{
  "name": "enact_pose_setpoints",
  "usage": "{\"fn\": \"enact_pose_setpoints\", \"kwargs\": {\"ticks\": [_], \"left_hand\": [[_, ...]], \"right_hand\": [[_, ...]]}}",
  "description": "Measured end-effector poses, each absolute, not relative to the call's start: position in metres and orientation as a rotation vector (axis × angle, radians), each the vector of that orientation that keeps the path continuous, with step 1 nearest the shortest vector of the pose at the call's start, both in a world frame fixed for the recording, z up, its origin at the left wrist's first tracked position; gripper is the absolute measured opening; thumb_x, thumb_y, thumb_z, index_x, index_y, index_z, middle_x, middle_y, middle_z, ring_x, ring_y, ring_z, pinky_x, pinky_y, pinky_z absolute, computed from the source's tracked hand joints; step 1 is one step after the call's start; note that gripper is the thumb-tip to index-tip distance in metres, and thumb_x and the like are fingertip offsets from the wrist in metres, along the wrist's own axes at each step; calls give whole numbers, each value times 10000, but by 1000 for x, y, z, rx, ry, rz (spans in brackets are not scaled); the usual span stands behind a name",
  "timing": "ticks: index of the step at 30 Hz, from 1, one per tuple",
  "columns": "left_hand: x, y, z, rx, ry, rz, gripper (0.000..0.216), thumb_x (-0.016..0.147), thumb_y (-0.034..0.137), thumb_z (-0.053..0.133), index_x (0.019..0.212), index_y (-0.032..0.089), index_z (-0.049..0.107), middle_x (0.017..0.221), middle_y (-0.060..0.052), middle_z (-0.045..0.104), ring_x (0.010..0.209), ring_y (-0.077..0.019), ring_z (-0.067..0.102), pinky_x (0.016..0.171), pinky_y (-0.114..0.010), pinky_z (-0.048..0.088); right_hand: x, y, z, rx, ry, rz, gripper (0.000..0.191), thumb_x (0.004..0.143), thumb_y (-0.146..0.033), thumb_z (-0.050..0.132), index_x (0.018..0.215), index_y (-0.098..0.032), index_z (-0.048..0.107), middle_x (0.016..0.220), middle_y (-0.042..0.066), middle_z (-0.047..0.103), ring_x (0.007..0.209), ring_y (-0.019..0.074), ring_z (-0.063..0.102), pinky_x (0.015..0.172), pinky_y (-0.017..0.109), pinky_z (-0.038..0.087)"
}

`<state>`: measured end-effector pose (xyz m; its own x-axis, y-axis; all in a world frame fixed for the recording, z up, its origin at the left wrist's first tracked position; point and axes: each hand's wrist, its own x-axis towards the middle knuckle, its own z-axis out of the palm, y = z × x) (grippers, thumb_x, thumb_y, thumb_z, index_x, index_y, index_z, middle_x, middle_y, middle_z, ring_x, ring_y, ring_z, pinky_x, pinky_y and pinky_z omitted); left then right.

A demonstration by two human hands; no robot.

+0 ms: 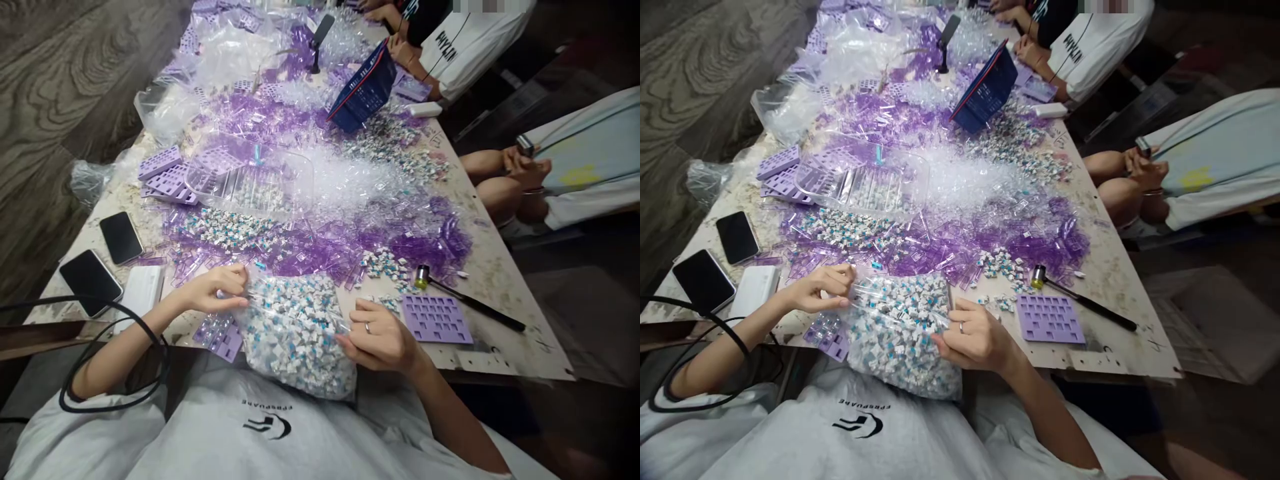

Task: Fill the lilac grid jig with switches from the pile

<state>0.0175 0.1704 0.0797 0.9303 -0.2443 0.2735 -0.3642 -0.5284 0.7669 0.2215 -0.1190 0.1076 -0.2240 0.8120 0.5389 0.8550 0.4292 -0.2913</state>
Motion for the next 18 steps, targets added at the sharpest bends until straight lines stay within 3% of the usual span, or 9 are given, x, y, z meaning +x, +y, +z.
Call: {"fn": "enact_pose_setpoints", "kwargs": {"ticks": [6, 10, 13, 16, 18], "left_hand": [[10, 179, 79, 2262, -339, 228, 349, 940, 224, 556, 608, 198, 455, 603, -7, 475, 711, -174, 463, 743, -328, 417], [7, 168, 79, 2396, -363, 267, 286, 921, 213, 577, 655, 196, 475, 635, -8, 493, 781, -183, 474, 783, -324, 418], [7, 159, 74, 2455, -377, 308, 258, 914, 247, 587, 680, 196, 490, 661, -9, 505, 784, -183, 469, 765, -317, 413], [6, 154, 68, 2472, -342, 335, 267, 924, 284, 578, 690, 196, 485, 684, -10, 512, 793, -182, 470, 762, -313, 413], [5, 153, 65, 2480, -304, 350, 266, 935, 298, 560, 702, 193, 484, 704, -12, 518, 791, -178, 470, 774, -317, 416]], "right_hand": [[231, -127, 106, -1457, -1962, -129, 439, 883, -61, 582, 592, -208, 288, 481, -79, 250, 495, 111, 227, 554, 312, 196], [235, -99, 109, -1548, -1848, 5, 400, 951, -287, 602, 639, -217, 362, 534, -58, 385, 510, 115, 355, 559, 294, 288], [246, -43, 109, -1785, -1642, -65, 186, 949, -390, 602, 892, -219, 558, 815, 26, 615, 724, 176, 561, 669, 306, 420], [263, 25, 102, -2048, -1714, -231, 366, 899, -386, 655, 1215, -216, 583, 1237, 125, 612, 1156, 302, 520, 899, 413, 425], [275, 62, 95, -2145, -1883, -197, 268, 945, -326, 585, 1174, -195, 635, 1189, 134, 654, 1167, 313, 508, 959, 444, 370]]}}
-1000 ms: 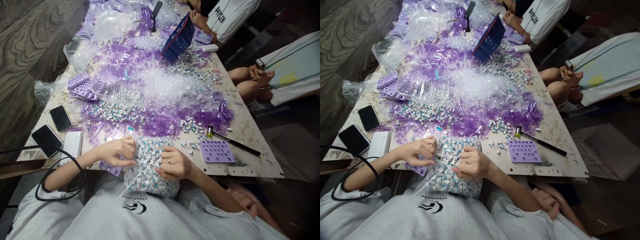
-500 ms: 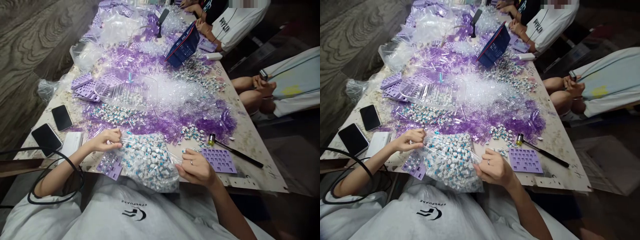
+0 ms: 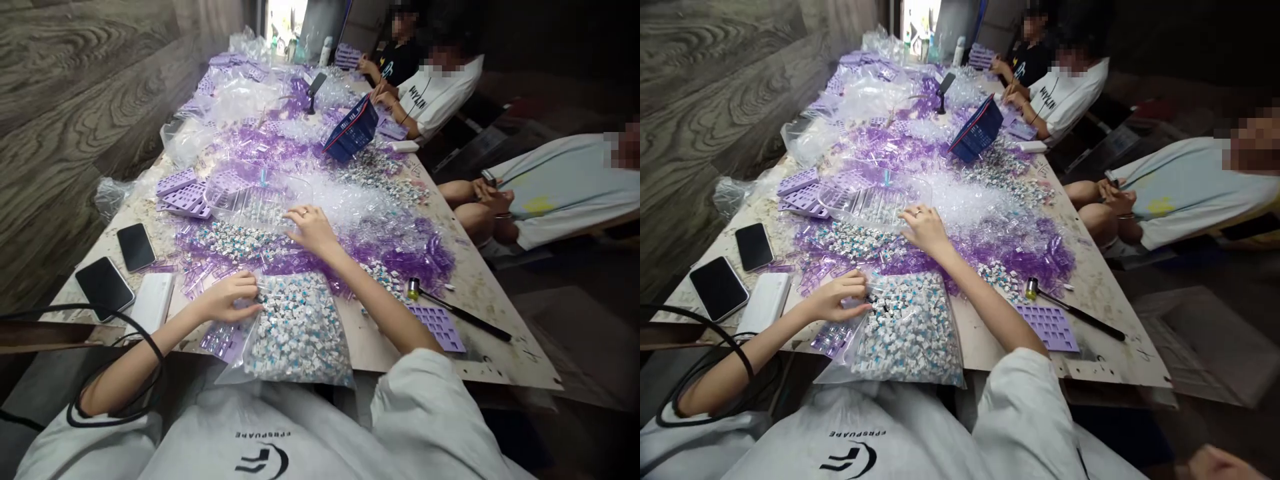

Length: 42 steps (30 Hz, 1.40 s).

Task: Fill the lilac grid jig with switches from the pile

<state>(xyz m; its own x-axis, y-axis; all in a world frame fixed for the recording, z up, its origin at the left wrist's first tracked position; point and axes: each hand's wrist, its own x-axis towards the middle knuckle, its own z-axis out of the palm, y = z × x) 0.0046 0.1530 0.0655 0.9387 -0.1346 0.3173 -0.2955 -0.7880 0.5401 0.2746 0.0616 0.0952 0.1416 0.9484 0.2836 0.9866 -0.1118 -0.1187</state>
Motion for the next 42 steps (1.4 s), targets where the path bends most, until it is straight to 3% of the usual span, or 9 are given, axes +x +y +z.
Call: {"fn": "enact_pose_setpoints", "kwargs": {"ticks": [7, 11, 14, 16, 21, 27, 34, 37, 42], "left_hand": [[-1, 149, 66, 2351, -211, 400, 72, 934, 253, 533, 945, 182, 537, 876, -43, 584, 852, -176, 522, 819, -325, 443], [-10, 136, 71, 2291, -117, 466, 215, 931, 246, 540, 1141, 201, 531, 1085, -81, 604, 1037, -198, 563, 938, -353, 453], [-30, 123, 72, 2251, 226, 596, 373, 945, 327, 537, 1299, 230, 469, 1327, -121, 510, 1234, -234, 501, 1014, -390, 431], [-44, 117, 69, 2137, 529, 512, 434, 963, 430, 496, 1339, 223, 434, 1286, -122, 536, 1140, -229, 560, 923, -373, 478], [-55, 110, 57, 1893, 679, 38, 502, 962, 621, 348, 1088, 198, 587, 779, -3, 621, 694, -186, 597, 709, -324, 465], [-39, 101, 55, 1809, 603, 57, 478, 893, 649, 457, 846, 188, 575, 796, 0, 601, 683, -177, 596, 672, -298, 437], [-15, 100, 50, 1701, 680, 284, 394, 858, 528, 437, 664, 192, 505, 637, 6, 509, 664, -174, 484, 613, -286, 362], [-1, 107, 61, 1508, 677, 288, 348, 844, 487, 487, 763, 182, 634, 775, -30, 638, 769, -208, 564, 670, -298, 419], [31, 126, 85, 1259, 508, 440, 231, 885, 328, 541, 877, 194, 729, 1125, -61, 722, 1228, -259, 564, 1044, -354, 416]], "right_hand": [[321, 107, 111, -2318, -1610, -186, 207, 960, -239, 579, 1077, -129, 710, 1130, 155, 682, 1098, 281, 540, 962, 404, 342], [330, 62, 127, -2238, -1295, -200, 608, 851, -342, 737, 1373, -103, 538, 1417, 188, 504, 1264, 272, 441, 1053, 380, 319], [294, -22, 108, -2245, -861, -4, 443, 865, -473, 675, 1109, -103, 674, 1141, 155, 666, 1033, 234, 581, 958, 358, 400], [250, -81, 82, -2243, -622, 302, 469, 831, -617, 635, 916, -161, 703, 920, 88, 708, 858, 225, 618, 860, 362, 444], [165, -146, 32, -1962, -385, 717, 533, 722, -727, 646, 693, -195, 641, 692, 9, 663, 774, 227, 621, 771, 330, 481], [164, -123, 37, -1666, -237, 1083, 374, 704, -520, 772, 874, -196, 697, 761, 33, 735, 788, 258, 699, 770, 352, 554], [144, -122, 29, -1462, 7, 976, 413, 615, -396, 772, 969, -204, 682, 835, 57, 769, 905, 309, 739, 822, 421, 616], [138, -121, 27, -1409, 96, 899, 379, 589, -419, 734, 897, -206, 682, 798, 58, 766, 934, 336, 734, 825, 465, 623], [152, -110, 50, -1393, 78, 720, 319, 579, -397, 733, 839, -223, 672, 767, 28, 756, 873, 318, 739, 782, 450, 634]]}}
